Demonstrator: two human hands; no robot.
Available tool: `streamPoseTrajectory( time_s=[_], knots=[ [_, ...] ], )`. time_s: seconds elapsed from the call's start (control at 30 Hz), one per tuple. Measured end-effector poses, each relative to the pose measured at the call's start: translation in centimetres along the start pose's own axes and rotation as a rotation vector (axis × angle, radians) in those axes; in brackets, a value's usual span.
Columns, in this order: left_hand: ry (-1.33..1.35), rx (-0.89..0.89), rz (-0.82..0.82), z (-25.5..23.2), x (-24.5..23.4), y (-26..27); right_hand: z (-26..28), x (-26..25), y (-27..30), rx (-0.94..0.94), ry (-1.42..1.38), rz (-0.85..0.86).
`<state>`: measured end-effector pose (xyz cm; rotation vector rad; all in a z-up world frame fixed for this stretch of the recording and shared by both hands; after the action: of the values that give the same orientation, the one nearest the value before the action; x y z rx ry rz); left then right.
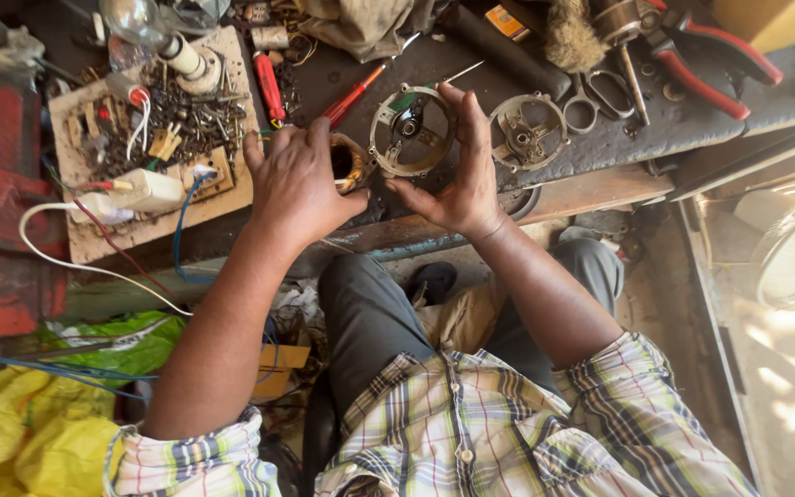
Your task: The person assembles a small electrical motor by hand, fitting a rotor into a stator and securing it with a metal plate. They use a screwdriver to tighten screws and a rag to wipe the components, working on a cluttered workbench.
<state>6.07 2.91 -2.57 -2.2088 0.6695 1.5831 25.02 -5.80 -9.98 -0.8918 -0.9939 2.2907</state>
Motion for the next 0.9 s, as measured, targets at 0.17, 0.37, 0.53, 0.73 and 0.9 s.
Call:
streamPoseTrajectory(
  time_s=[0.17,0.37,0.53,0.73,0.9],
  knots=[
    [-0.028,0.077,-0.036,-0.8,-1.1,0.1,-0.6,0.0,-0.1,0.101,-0.187,0.023],
    [0.012,0.351,-0.176,-4.2,-2.1,0.8,-1.0,-0.1,-0.2,0.136,-0.258,0.065],
    [0.013,0.426,-0.181,-6.0,-0.7,0.7,-1.3,-0.1,0.0,0.205,-0.295,0.067],
    [0.124,0.454,-0.269,-5.8,0.8,0.0,-1.3,-0.6,-0.7,0.225,-0.174,0.074],
    [0.133,0.485,-0.322,-5.2,1.8,-0.4,-1.2,-0.9,-1.1,0.231,-0.155,0.087]
  ],
)
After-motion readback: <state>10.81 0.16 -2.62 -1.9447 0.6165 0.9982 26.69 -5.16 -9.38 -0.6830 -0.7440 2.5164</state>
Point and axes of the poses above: each hand's wrist, its own y-axis away from the middle knuckle, its own x-axis out of the palm, z = x × y, the point moved 4 cm from there along -y, towards the middle knuckle, and after that the axes turned 15 degrees about y, right-handed, at the moved point
